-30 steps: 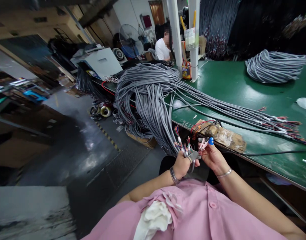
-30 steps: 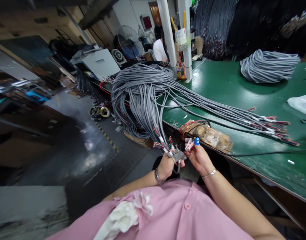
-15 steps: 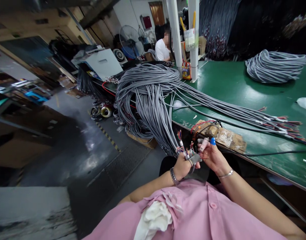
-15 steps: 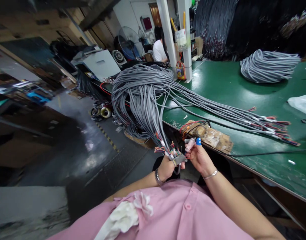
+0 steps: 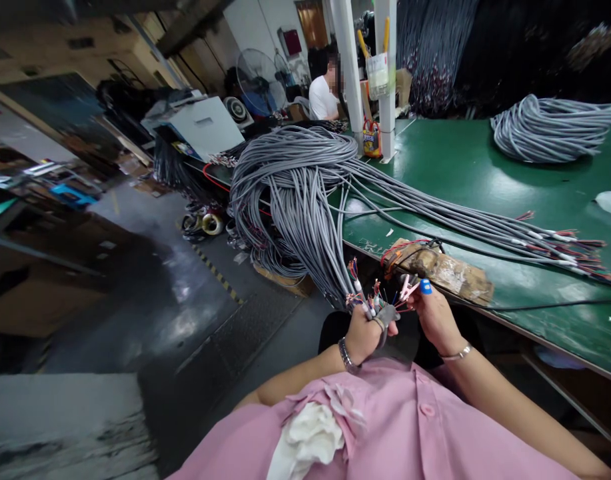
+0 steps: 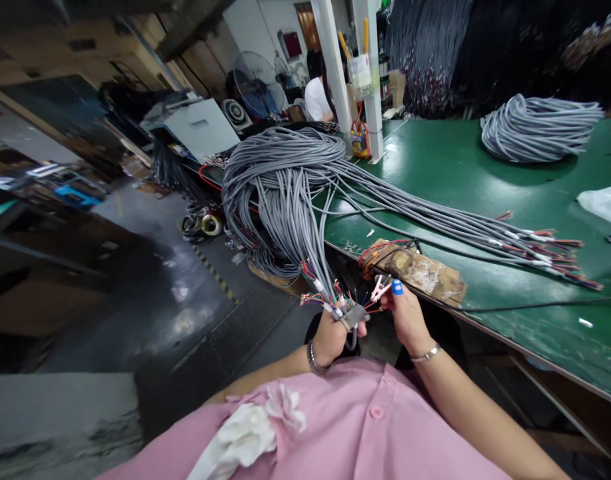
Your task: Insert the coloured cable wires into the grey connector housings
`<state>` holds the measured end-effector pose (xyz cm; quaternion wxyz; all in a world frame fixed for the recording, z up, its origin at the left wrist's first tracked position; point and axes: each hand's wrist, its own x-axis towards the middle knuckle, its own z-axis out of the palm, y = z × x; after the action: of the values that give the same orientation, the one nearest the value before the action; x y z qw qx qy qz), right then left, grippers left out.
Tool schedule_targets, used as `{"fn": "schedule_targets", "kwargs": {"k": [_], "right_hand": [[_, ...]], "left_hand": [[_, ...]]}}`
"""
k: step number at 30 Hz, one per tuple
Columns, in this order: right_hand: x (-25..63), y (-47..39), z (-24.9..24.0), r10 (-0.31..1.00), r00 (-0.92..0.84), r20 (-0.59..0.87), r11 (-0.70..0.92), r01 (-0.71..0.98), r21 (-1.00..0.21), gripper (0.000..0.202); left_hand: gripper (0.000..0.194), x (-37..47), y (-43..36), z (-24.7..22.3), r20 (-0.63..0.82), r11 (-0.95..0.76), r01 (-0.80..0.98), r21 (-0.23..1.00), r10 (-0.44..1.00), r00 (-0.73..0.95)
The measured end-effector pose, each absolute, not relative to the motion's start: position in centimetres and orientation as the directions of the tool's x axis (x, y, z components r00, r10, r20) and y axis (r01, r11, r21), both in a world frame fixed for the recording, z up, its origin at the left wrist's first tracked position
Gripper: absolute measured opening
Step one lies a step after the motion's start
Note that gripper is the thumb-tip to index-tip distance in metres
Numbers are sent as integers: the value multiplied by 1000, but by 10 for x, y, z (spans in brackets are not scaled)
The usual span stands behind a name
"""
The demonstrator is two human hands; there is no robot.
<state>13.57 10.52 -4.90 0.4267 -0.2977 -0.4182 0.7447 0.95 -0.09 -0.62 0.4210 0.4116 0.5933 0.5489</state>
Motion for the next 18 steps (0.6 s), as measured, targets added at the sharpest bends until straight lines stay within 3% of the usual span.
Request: {"fn": "schedule_targets", "kwargs": {"k": [2, 7, 11, 18], "right_hand": [[134, 105, -51, 885, -460, -76, -275, -384, -882, 40], [124, 108, -49, 777, -598, -195, -529, -455, -716, 42], [120, 108, -47, 802, -551, -230, -547, -523, -654, 35], [121, 104, -50, 803, -552, -224, -546, -531, -648, 34]], "left_hand": [[47, 10, 2, -8, -57, 60, -2, 998, 951, -303], [46, 10, 8, -14, -69, 67, -18, 998, 951, -302], [47, 10, 9, -18, -76, 78, -5, 997, 951, -301], [47, 9, 2, -16, -91, 104, 28, 994, 948, -306]]}}
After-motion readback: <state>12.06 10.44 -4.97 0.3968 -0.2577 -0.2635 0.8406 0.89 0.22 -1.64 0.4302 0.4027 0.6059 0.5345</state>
